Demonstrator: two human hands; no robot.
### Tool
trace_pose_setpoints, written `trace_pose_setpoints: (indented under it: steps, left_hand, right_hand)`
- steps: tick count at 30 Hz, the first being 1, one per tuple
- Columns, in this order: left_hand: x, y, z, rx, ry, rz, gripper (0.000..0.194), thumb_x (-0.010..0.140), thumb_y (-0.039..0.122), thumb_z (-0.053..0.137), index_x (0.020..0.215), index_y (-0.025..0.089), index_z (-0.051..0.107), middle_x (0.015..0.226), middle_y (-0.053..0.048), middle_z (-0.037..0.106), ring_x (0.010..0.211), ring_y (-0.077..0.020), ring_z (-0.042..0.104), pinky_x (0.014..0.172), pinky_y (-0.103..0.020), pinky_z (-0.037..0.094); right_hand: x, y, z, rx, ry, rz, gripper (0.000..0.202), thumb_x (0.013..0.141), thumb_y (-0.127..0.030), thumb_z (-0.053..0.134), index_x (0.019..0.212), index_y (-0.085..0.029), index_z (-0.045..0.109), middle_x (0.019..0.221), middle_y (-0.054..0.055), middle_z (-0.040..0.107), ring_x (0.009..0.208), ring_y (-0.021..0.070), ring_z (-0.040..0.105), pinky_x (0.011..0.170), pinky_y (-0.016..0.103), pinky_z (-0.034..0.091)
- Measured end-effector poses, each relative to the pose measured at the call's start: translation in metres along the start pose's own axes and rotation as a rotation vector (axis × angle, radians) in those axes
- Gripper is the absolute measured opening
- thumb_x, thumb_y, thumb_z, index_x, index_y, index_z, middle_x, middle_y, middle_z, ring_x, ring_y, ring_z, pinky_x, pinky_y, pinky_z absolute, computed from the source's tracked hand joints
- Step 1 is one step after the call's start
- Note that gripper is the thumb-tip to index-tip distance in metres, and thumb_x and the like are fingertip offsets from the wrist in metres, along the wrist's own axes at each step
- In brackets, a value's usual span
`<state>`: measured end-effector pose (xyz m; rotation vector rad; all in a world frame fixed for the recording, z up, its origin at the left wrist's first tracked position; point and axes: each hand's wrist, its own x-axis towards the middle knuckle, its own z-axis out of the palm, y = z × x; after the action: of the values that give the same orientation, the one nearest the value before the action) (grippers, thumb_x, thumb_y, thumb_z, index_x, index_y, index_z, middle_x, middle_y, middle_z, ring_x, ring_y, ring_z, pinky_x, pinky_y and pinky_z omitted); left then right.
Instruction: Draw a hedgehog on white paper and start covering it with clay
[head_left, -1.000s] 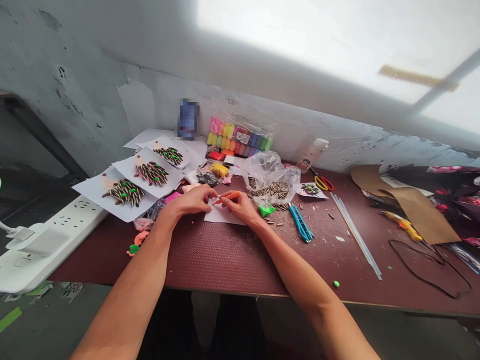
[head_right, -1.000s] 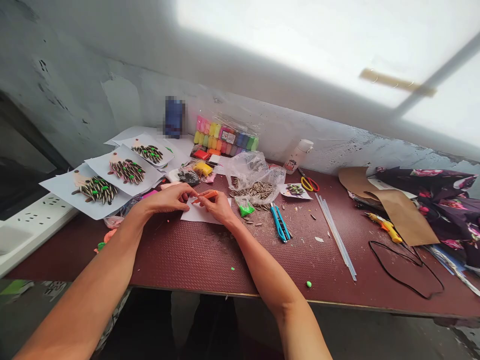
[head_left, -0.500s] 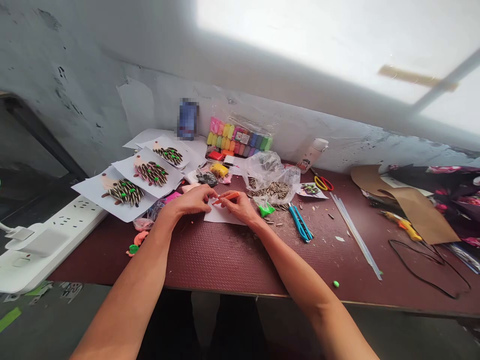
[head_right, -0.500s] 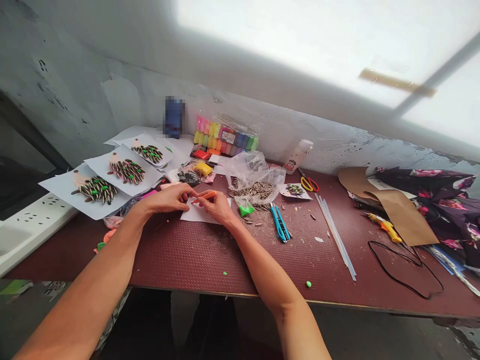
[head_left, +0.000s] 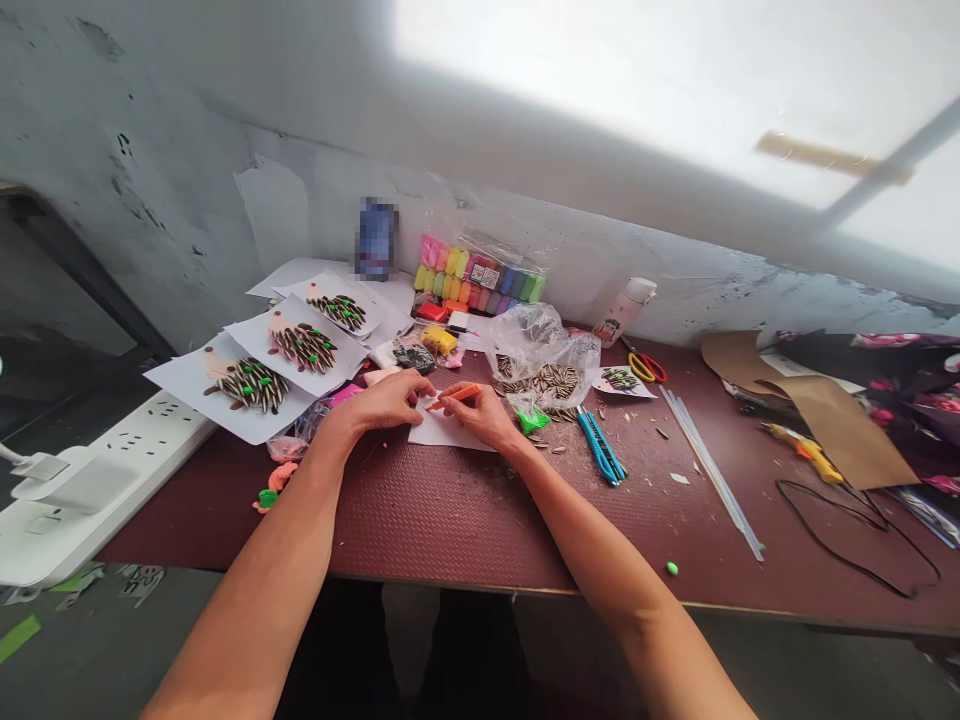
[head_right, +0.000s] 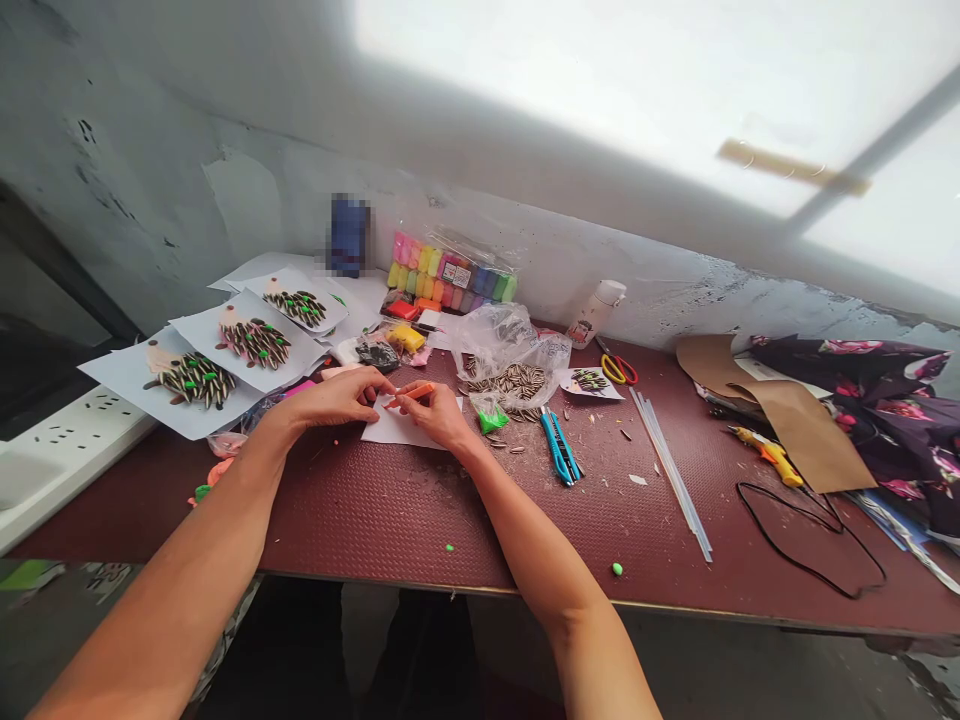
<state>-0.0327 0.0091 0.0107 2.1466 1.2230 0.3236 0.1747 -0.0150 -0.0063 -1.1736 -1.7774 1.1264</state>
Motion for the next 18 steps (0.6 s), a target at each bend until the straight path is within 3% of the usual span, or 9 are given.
trace_pose_setpoints:
  steps: [11, 18]
  left_hand:
    - [-0.0007, 0.0020, -0.0007, -0.008, -0.011, -0.015, 0.048, 0.063, 0.021, 0.062, 0.110, 0.017, 0.068, 0.113, -0.009, 0.067, 0.095, -0.0225, 0.063, 0.082, -0.031, 0.053]
    - [0.0016, -0.0024, 0.0011, -0.022, -0.004, -0.004, 0.047, 0.062, 0.022, 0.063, 0.108, 0.017, 0.069, 0.113, -0.008, 0.066, 0.094, -0.0225, 0.063, 0.083, -0.032, 0.053]
  right_hand:
    - [0.0000, 0.0042, -0.0033, 0.024, -0.022, -0.006, 0.027, 0.087, -0.038, 0.065, 0.082, -0.016, 0.080, 0.098, 0.008, 0.072, 0.067, 0.0100, 0.058, 0.057, 0.021, 0.046]
    - [-0.0003, 0.0056, -0.0041, 0.036, -0.030, -0.024, 0.026, 0.087, -0.036, 0.064, 0.082, -0.016, 0.080, 0.095, 0.007, 0.073, 0.065, 0.0098, 0.057, 0.057, 0.021, 0.045]
